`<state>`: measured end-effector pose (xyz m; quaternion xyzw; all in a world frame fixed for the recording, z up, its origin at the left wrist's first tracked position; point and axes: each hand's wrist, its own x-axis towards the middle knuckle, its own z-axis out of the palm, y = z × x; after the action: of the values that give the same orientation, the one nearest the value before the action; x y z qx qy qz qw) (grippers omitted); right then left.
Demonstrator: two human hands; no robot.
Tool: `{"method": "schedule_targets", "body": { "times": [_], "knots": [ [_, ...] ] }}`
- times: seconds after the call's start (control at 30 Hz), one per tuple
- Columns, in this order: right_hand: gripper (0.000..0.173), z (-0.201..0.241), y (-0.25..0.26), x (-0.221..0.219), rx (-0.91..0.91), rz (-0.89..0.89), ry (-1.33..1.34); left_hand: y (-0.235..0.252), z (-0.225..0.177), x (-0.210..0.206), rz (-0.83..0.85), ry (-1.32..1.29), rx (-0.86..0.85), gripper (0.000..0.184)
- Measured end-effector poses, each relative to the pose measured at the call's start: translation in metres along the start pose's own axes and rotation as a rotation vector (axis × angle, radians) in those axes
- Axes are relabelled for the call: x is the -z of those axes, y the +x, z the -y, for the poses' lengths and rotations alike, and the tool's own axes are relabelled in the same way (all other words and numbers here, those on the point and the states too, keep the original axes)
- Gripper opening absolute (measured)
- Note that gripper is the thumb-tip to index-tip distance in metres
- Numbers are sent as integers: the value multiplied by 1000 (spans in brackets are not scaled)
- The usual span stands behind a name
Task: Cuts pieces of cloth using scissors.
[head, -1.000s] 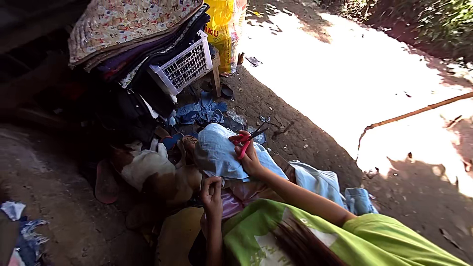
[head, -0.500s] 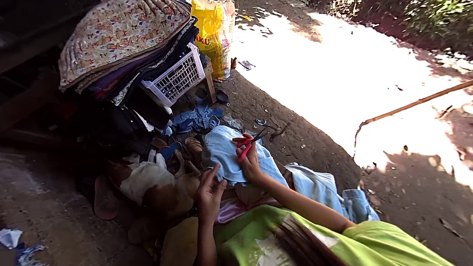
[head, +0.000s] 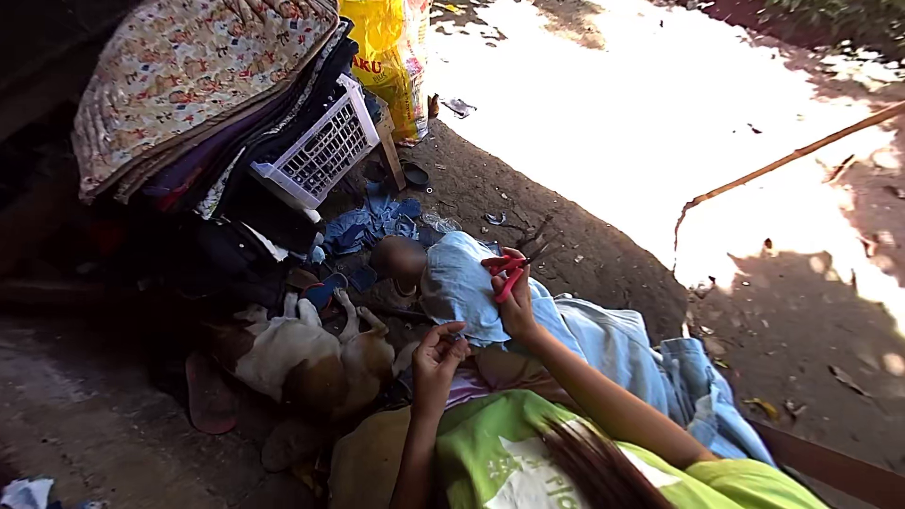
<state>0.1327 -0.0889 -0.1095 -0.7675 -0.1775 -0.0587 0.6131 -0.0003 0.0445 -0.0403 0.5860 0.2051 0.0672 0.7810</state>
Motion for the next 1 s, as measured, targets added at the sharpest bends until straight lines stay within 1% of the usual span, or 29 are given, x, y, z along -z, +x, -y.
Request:
{"method": "schedule_targets", "body": {
  "times": [0.07, 0.17, 0.23, 0.3, 0.4, 0.5, 0.6, 0.63, 0.7, 0.77, 0.83, 0.9, 0.93, 1.0],
  "knots": [
    [72, -3, -2, 4, -21, -6, 1, 1, 3, 1, 0, 42, -34, 20],
    [74, -6, 1, 8, -40, 51, -1, 4, 5, 0, -16, 83, -96, 20],
    [69, -4, 5, 11, -50, 113, -9, 4, 7, -4, -44, 86, -133, 22],
    [61, 5, 14, 17, -97, 218, -13, 6, 8, -5, -62, 126, -197, 23],
    [50, 24, 41, 29, -129, 430, -45, 8, -3, 2, -95, 234, -261, 22],
    [49, 52, 51, 57, -212, 568, -155, 1, -12, 10, -101, 283, -212, 26],
    [43, 75, 56, 84, -223, 606, -187, -5, -20, 14, -101, 257, -160, 37],
    [42, 83, 55, 92, -243, 643, -144, -7, -22, 15, -111, 237, -135, 40],
    [47, 93, 45, 108, -339, 796, 58, -11, -27, 14, -128, 183, -89, 47],
    [60, 98, 28, 120, -445, 1033, 257, -15, -30, 12, -139, 151, -60, 56],
    [62, 97, 11, 123, -477, 1270, 321, -19, -31, 11, -144, 128, -45, 64],
    [59, 94, -5, 120, -514, 1370, 350, -21, -29, 10, -141, 99, -33, 73],
    [58, 92, -11, 118, -543, 1392, 382, -22, -28, 9, -148, 87, -26, 77],
    [61, 86, -18, 111, -567, 1414, 450, -22, -27, 8, -152, 74, -19, 81]
  ]
}}
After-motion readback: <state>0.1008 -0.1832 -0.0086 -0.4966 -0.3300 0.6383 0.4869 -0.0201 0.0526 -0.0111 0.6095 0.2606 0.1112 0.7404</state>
